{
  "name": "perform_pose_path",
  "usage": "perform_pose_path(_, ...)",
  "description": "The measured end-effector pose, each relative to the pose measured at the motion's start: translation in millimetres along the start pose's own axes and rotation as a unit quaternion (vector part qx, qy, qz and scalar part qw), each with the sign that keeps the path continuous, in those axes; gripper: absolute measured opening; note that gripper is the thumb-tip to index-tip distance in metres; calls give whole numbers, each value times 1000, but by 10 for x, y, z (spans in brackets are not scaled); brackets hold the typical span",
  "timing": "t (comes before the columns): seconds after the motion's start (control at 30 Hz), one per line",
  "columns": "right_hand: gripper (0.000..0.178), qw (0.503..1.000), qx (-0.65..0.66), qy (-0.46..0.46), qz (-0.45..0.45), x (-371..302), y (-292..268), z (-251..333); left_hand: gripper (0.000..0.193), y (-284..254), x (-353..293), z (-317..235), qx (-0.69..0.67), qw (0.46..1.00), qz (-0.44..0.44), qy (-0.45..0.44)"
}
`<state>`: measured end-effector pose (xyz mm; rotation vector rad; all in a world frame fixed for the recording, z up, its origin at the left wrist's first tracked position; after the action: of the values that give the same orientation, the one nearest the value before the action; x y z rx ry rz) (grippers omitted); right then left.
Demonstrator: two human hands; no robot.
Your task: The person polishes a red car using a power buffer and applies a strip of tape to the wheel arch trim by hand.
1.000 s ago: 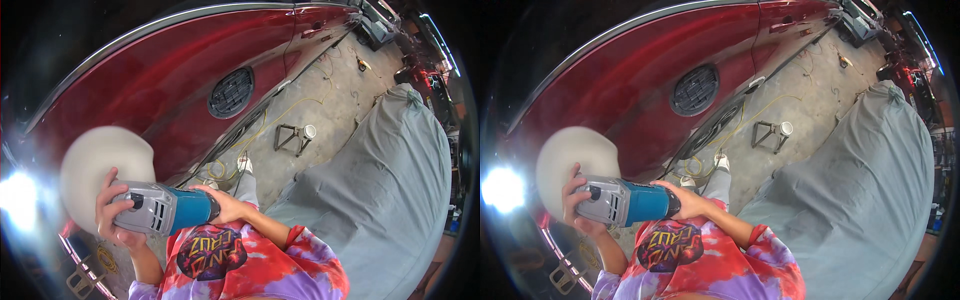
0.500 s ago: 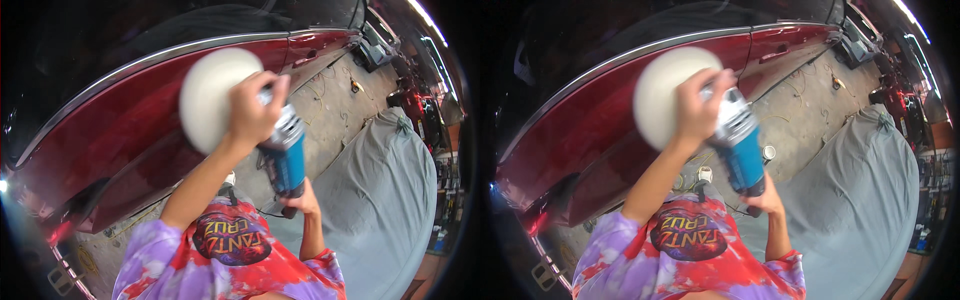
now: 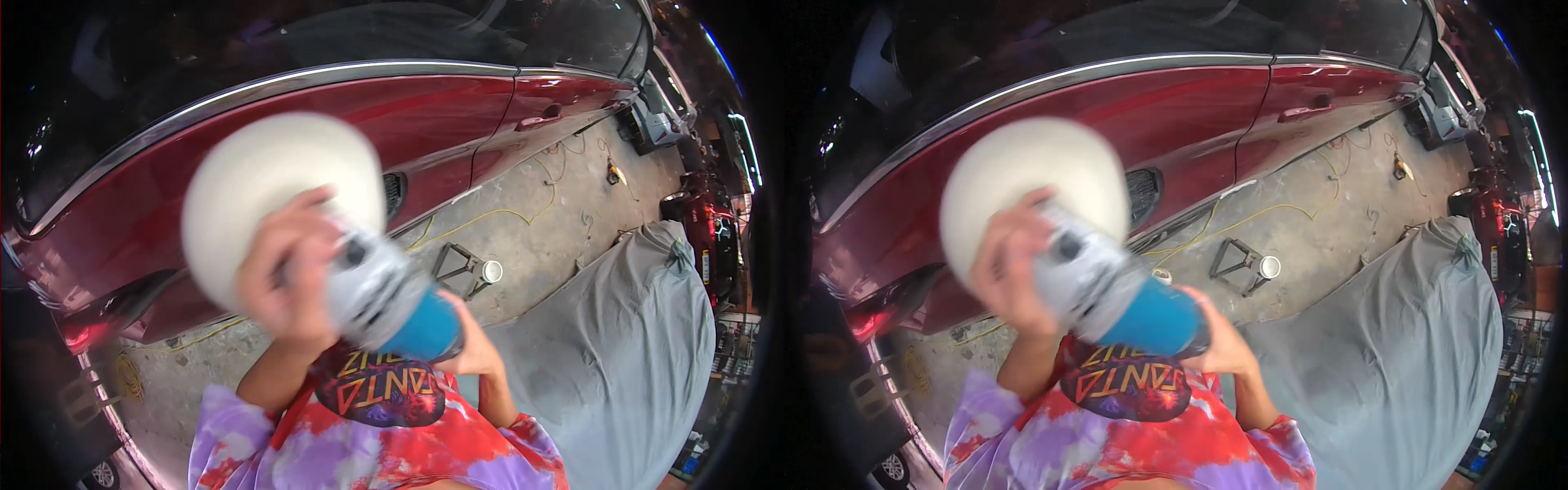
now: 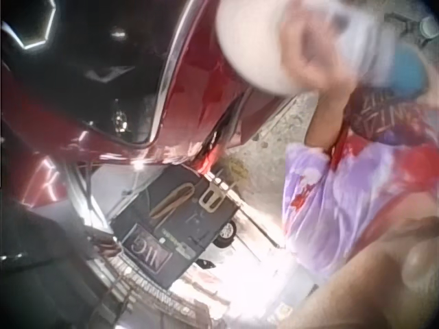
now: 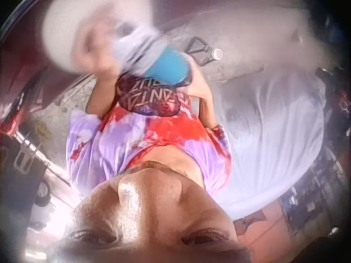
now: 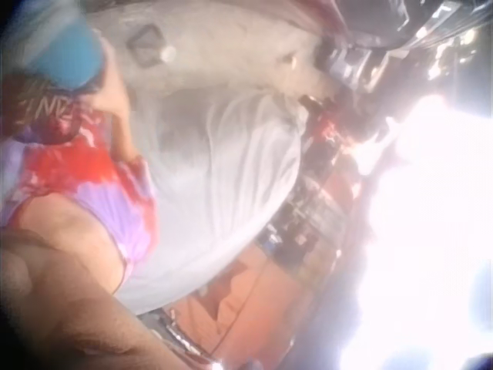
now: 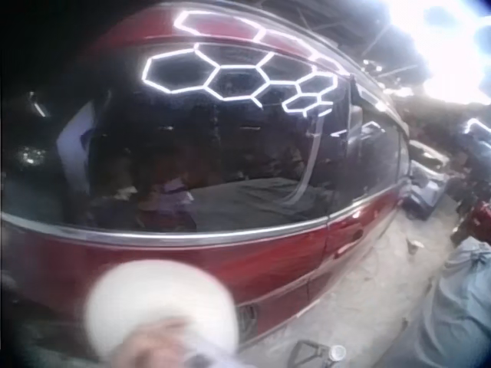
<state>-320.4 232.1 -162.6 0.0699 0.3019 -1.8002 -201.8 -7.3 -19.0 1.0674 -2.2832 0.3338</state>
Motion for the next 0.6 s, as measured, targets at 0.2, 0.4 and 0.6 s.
perform_pose_path(0.2, 105, 980, -40, 8, 194, 414, 522, 419, 34, -918, -570, -336, 72, 975, -205, 44)
perform_pose_path(0.4, 108, 987, -36, 66, 145, -44, 77, 342, 33, -247, -171, -117, 18, 996, -49, 70)
perform_pose_path(0.6, 106, 985, 149, 84, 0, -427, -122, 142, 31, 601, 297, 61, -53, 995, 62, -63)
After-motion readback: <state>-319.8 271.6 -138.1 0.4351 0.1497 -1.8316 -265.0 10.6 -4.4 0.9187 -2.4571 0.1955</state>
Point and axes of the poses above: each hand's wrist, its own x-axis towards the middle knuckle, its own y-axis out of the palm, z = x × y, the point moved 7 cm from there along x, towards the middle knuckle, and after that the axes turned 11 degrees about z, right-handed, at the moved point
